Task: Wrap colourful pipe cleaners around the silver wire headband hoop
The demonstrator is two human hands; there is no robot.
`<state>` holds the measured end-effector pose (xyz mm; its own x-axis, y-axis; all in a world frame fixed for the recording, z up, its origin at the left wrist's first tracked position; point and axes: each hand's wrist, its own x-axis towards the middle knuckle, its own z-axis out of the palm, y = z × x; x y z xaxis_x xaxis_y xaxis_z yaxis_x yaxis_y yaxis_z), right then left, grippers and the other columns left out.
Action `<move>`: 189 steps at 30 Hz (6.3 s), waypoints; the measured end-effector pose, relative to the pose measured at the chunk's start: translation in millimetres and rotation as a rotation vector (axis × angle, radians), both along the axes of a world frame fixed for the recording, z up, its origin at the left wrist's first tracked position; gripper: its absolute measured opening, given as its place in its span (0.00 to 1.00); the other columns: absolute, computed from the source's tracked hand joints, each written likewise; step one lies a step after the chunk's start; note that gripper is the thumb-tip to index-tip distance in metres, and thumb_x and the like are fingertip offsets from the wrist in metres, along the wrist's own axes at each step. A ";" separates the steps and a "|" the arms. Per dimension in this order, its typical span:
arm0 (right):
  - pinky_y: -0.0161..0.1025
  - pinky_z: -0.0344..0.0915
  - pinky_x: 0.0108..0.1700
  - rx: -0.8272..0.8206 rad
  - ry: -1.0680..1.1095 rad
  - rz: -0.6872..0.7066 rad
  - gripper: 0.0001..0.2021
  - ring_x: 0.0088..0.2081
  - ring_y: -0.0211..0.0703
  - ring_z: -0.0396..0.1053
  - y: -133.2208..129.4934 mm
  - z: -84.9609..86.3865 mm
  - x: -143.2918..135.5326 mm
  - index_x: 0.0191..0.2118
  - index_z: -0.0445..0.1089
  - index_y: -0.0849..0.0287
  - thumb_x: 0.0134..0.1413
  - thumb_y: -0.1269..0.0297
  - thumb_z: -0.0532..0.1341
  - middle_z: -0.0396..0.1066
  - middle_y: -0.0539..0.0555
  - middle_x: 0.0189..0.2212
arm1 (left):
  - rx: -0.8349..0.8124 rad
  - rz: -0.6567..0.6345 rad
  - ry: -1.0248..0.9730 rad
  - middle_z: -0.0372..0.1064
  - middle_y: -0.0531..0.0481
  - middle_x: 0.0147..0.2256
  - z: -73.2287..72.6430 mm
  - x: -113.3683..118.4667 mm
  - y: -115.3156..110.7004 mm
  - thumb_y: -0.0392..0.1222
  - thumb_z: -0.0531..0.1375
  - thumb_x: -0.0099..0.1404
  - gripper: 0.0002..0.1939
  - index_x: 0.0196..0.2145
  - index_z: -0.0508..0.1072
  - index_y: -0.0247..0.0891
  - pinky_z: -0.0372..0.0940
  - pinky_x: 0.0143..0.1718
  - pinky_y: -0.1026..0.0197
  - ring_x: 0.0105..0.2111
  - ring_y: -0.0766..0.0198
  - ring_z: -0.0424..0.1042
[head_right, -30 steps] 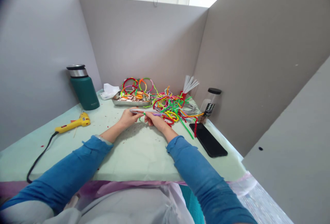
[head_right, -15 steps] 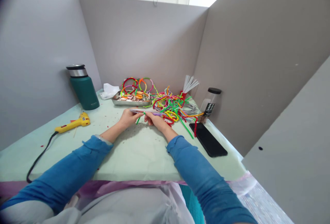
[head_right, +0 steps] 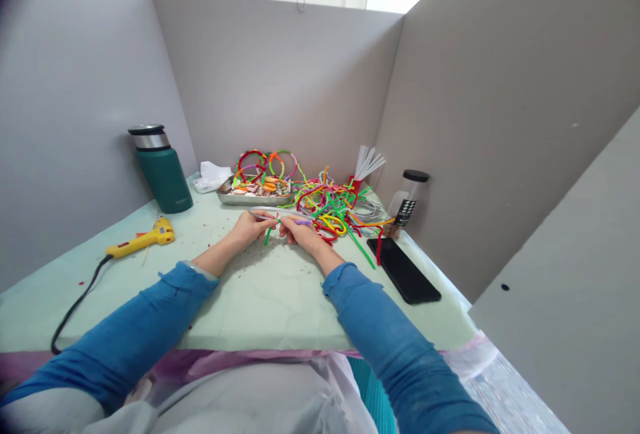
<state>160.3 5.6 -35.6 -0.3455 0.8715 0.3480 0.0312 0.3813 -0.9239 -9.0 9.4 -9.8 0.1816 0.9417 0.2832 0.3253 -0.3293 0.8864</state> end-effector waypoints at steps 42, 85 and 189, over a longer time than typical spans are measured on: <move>0.33 0.53 0.20 0.012 -0.051 -0.016 0.18 0.18 0.32 0.58 -3.0 2.7 -1.0 0.25 0.67 0.60 0.57 0.52 0.54 0.67 0.49 0.21 | -0.119 -0.070 -0.036 0.59 0.56 0.13 3.8 -1.1 -6.3 0.52 0.64 0.48 0.17 0.20 0.68 0.35 0.46 0.14 0.66 0.11 0.73 0.52; 0.32 0.53 0.20 -0.015 0.026 0.009 0.18 0.17 0.31 0.59 0.3 0.3 0.0 0.24 0.67 0.61 0.56 0.53 0.56 0.66 0.49 0.19 | -0.104 -0.158 -0.055 0.63 0.56 0.14 4.0 0.6 -7.8 0.55 0.61 0.55 0.18 0.25 0.67 0.35 0.50 0.14 0.66 0.10 0.73 0.52; 0.32 0.54 0.20 0.033 -0.133 -0.070 0.17 0.18 0.32 0.59 -7.4 4.8 -2.1 0.25 0.67 0.61 0.58 0.55 0.54 0.66 0.49 0.19 | -0.111 -0.146 -0.072 0.69 0.51 0.20 -3.0 -6.0 1.0 0.54 0.64 0.51 0.20 0.28 0.71 0.31 0.47 0.13 0.67 0.11 0.75 0.53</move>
